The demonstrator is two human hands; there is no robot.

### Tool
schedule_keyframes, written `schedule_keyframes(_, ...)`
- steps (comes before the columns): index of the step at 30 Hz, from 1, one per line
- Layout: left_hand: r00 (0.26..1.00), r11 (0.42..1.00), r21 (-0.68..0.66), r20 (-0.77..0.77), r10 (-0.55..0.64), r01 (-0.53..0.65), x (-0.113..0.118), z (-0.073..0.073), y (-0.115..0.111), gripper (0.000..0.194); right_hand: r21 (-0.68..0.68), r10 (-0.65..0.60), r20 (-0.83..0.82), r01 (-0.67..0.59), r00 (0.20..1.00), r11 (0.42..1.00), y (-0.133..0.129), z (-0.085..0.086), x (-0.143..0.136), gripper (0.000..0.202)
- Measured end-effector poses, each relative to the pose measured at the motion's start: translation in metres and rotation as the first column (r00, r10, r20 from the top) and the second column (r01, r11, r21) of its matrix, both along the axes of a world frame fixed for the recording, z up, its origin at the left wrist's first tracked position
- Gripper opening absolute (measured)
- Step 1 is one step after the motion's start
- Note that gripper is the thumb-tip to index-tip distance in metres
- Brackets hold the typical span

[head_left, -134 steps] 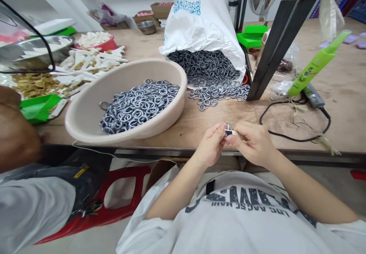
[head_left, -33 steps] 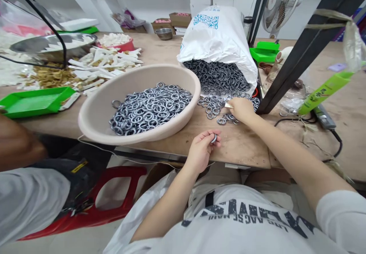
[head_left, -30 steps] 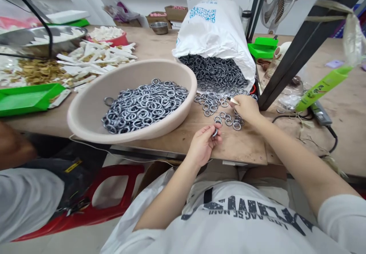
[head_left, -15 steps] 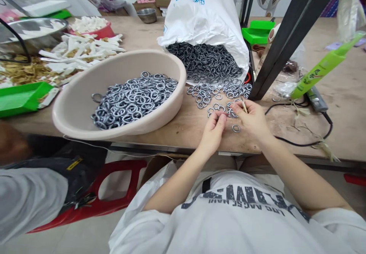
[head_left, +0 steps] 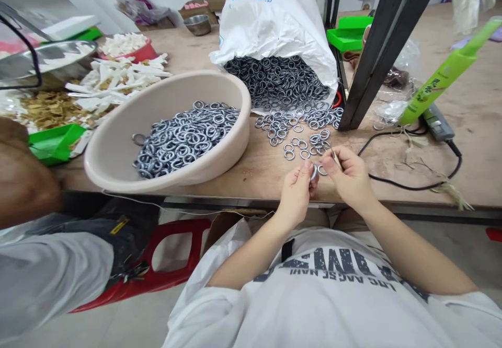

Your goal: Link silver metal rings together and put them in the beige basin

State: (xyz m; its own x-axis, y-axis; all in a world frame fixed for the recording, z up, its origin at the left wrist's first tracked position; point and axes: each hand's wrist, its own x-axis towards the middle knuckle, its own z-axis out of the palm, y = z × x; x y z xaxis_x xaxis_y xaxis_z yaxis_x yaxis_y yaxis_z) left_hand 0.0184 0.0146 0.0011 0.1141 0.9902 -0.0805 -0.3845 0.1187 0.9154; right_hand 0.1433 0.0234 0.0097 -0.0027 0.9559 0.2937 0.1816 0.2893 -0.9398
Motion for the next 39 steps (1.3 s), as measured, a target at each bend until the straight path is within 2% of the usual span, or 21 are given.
schedule_keyframes(3,0.998,0.997,-0.064,0.05,0.04,-0.037,0.001,0.003,-0.001,0.052,0.012,0.02,0.103,-0.021,0.994,1.0,-0.006,0.001,0.003,0.033)
schedule_keyframes(7,0.997,0.992,-0.122,0.069,0.039,-0.031,0.001,0.004,-0.001,0.049,0.005,0.025,0.122,-0.026,0.992,1.0,-0.009,-0.002,0.003,0.029)
schedule_keyframes(10,0.995,0.989,-0.148,0.089,0.033,-0.02,0.0,0.006,-0.001,0.048,0.072,0.026,0.197,-0.041,0.98,0.997,-0.012,0.0,0.005,0.028)
schedule_keyframes(13,0.993,0.987,-0.154,0.102,0.062,-0.046,-0.001,0.008,-0.002,0.048,0.182,-0.002,0.393,-0.075,0.92,0.98,-0.019,0.003,0.007,0.029)
schedule_keyframes(17,0.988,0.987,-0.137,0.117,0.104,-0.088,-0.001,0.009,-0.004,0.045,0.211,-0.032,0.575,-0.111,0.818,0.971,-0.026,0.006,0.006,0.036)
schedule_keyframes(21,0.983,0.993,-0.085,0.158,0.092,-0.08,0.0,0.008,-0.004,0.041,0.25,-0.052,0.604,-0.127,0.795,0.96,-0.028,0.007,0.001,0.036)
schedule_keyframes(24,0.983,0.992,-0.103,0.158,0.094,-0.078,0.001,0.008,-0.008,0.044,0.227,-0.019,0.591,-0.143,0.807,0.963,-0.025,0.005,0.001,0.038)
schedule_keyframes(26,0.989,0.994,-0.107,0.142,0.038,-0.023,0.001,0.008,-0.012,0.048,0.168,-0.021,0.529,-0.08,0.848,0.983,-0.016,0.001,0.008,0.041)
schedule_keyframes(29,0.988,0.992,-0.076,0.125,-0.09,0.1,-0.004,0.006,-0.016,0.05,0.057,-0.143,0.427,0.131,0.893,0.99,0.003,-0.006,0.025,0.045)
schedule_keyframes(31,0.987,0.992,-0.066,0.126,-0.094,0.103,-0.013,0.006,-0.014,0.048,0.031,-0.18,0.485,0.189,0.856,0.982,0.013,-0.012,0.034,0.043)
schedule_keyframes(33,0.992,0.997,-0.069,0.117,-0.035,0.044,-0.025,0.004,-0.008,0.044,0.04,-0.143,0.621,0.152,0.77,0.988,0.016,-0.016,0.036,0.035)
schedule_keyframes(36,0.996,0.997,-0.075,0.084,0.017,-0.011,-0.043,0.002,0.002,0.035,0.042,-0.091,0.779,0.093,0.621,0.995,0.014,-0.023,0.029,0.038)
schedule_keyframes(39,0.996,0.996,-0.087,0.083,0.027,-0.02,-0.055,-0.001,0.01,0.039,0.055,-0.104,0.828,0.106,0.551,0.993,0.015,-0.028,0.024,0.029)
